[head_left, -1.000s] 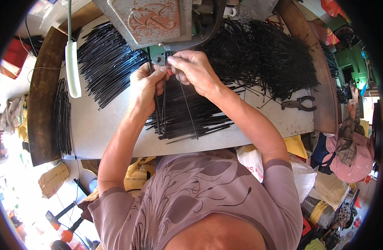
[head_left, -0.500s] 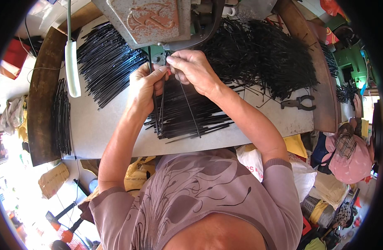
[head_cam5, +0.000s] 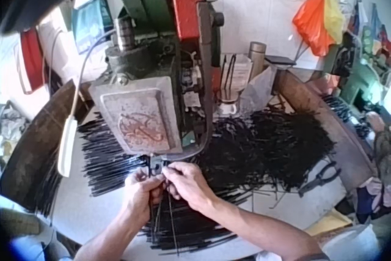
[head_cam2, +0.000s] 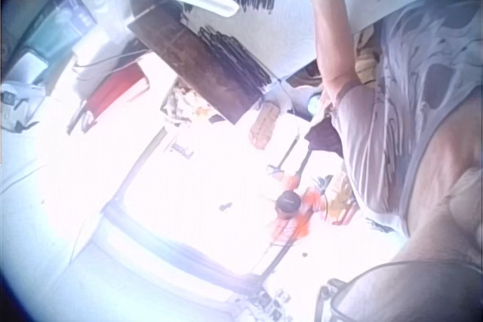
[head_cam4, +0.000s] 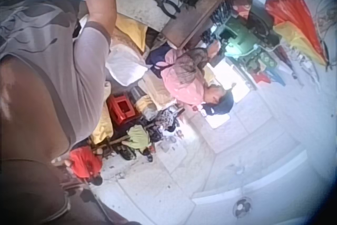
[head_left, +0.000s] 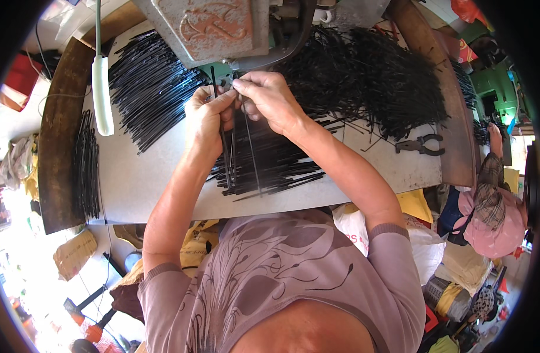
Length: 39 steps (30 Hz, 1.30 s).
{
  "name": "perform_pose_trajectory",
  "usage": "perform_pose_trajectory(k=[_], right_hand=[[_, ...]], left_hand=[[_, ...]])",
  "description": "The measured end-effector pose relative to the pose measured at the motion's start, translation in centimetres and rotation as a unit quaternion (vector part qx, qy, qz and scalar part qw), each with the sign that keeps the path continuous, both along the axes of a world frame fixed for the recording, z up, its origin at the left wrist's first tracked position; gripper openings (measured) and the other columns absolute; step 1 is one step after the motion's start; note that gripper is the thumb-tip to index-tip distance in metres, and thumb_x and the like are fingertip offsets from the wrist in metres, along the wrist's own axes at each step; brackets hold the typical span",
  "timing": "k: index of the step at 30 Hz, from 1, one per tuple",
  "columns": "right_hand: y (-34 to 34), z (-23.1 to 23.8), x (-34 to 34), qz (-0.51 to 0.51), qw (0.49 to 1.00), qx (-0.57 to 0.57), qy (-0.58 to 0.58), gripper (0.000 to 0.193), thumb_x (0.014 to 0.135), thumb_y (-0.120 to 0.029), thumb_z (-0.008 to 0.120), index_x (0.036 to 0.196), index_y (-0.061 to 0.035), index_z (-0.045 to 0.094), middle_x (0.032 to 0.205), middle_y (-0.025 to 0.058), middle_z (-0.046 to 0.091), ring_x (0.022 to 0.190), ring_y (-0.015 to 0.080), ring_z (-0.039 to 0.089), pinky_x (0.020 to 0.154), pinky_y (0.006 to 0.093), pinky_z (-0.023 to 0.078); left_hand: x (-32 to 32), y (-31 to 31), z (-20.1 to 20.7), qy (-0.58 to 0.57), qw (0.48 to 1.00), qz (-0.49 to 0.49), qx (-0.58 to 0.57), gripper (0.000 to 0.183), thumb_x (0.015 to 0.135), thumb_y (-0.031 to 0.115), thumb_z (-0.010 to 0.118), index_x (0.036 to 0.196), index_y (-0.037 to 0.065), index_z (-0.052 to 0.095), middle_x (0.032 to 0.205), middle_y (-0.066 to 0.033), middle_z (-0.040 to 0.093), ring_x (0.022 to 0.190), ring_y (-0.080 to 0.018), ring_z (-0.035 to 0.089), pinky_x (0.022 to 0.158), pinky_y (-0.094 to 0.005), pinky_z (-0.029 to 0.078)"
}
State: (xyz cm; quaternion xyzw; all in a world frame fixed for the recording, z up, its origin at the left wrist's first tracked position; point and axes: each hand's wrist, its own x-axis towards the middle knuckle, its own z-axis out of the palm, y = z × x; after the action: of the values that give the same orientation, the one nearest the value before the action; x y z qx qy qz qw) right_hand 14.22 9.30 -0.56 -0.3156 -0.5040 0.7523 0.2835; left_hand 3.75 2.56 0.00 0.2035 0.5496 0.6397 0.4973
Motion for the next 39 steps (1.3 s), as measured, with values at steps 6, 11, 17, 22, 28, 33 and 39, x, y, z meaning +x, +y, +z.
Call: perform_pose_trajectory(k=[6,11,17,22,28,33,39], right_hand=[[0.5,0.2,1.5,0.033,0.998,0.033,-0.052,0.020,0.082,-0.018,0.053,0.085,0.0016,0.057,0.069,0.0050,0.056,0.050,0.0073,0.051,0.042,0.0195,0.041],[4.2,0.3,6.2,-0.004,0.931,0.296,-0.215,0.018,0.078,-0.016,0.056,0.085,-0.0003,0.060,0.068,0.0038,0.058,0.052,0.0076,0.051,0.045,0.0200,0.041],[5.7,1.7,10.1,0.021,0.806,0.465,-0.366,0.015,0.072,-0.013,0.058,0.083,-0.0028,0.061,0.074,0.0083,0.061,0.066,0.0178,0.057,0.063,0.0269,0.044],[4.9,1.0,8.1,0.047,0.725,0.564,-0.392,0.012,0.073,-0.010,0.057,0.083,-0.0034,0.060,0.082,0.0100,0.061,0.073,0.0261,0.058,0.064,0.0323,0.046],[4.2,-0.3,5.5,0.038,0.622,0.627,-0.468,0.010,0.071,0.000,0.050,0.079,0.0006,0.055,0.080,0.0186,0.055,0.069,0.0322,0.058,0.061,0.0400,0.049],[4.2,-0.2,6.0,0.057,0.609,0.645,-0.458,0.011,0.070,0.002,0.047,0.078,0.0020,0.054,0.079,0.0189,0.055,0.068,0.0333,0.058,0.061,0.0397,0.049],[3.9,1.0,6.5,0.047,0.602,0.651,-0.461,0.011,0.071,0.001,0.046,0.079,0.0037,0.053,0.079,0.0220,0.055,0.066,0.0342,0.058,0.062,0.0406,0.048]], left_hand=[[-0.7,0.0,-0.3,0.001,1.000,-0.021,0.001,0.012,0.074,0.003,0.058,0.072,0.005,0.047,0.060,-0.0037,0.052,0.043,-0.0048,0.038,0.036,-0.0170,0.027],[-2.6,-0.6,0.9,0.056,0.996,-0.058,-0.026,0.011,0.074,0.005,0.059,0.075,0.006,0.049,0.060,-0.0024,0.052,0.043,-0.0047,0.038,0.037,-0.0179,0.028],[-9.6,-4.8,2.4,0.606,0.764,-0.163,-0.150,0.020,0.073,0.011,0.059,0.086,-0.003,0.053,0.065,-0.0078,0.054,0.056,-0.0182,0.051,0.050,-0.0279,0.040],[-7.1,-4.7,2.2,0.717,0.680,-0.147,-0.044,0.011,0.075,0.008,0.053,0.082,0.000,0.057,0.073,-0.0154,0.055,0.070,-0.0320,0.055,0.061,-0.0377,0.043],[-2.0,-0.8,-1.8,0.717,0.678,-0.161,0.021,0.013,0.073,0.007,0.055,0.085,0.003,0.059,0.077,-0.0129,0.055,0.072,-0.0318,0.054,0.063,-0.0373,0.044],[-1.2,-0.4,-3.0,0.765,0.626,-0.147,0.036,0.019,0.070,0.005,0.058,0.089,0.008,0.060,0.077,-0.0110,0.051,0.074,-0.0287,0.052,0.064,-0.0382,0.043],[-2.1,-0.9,-2.5,0.673,0.726,-0.133,0.041,0.011,0.071,0.006,0.058,0.081,0.003,0.060,0.072,-0.0109,0.051,0.068,-0.0278,0.052,0.061,-0.0346,0.041]])
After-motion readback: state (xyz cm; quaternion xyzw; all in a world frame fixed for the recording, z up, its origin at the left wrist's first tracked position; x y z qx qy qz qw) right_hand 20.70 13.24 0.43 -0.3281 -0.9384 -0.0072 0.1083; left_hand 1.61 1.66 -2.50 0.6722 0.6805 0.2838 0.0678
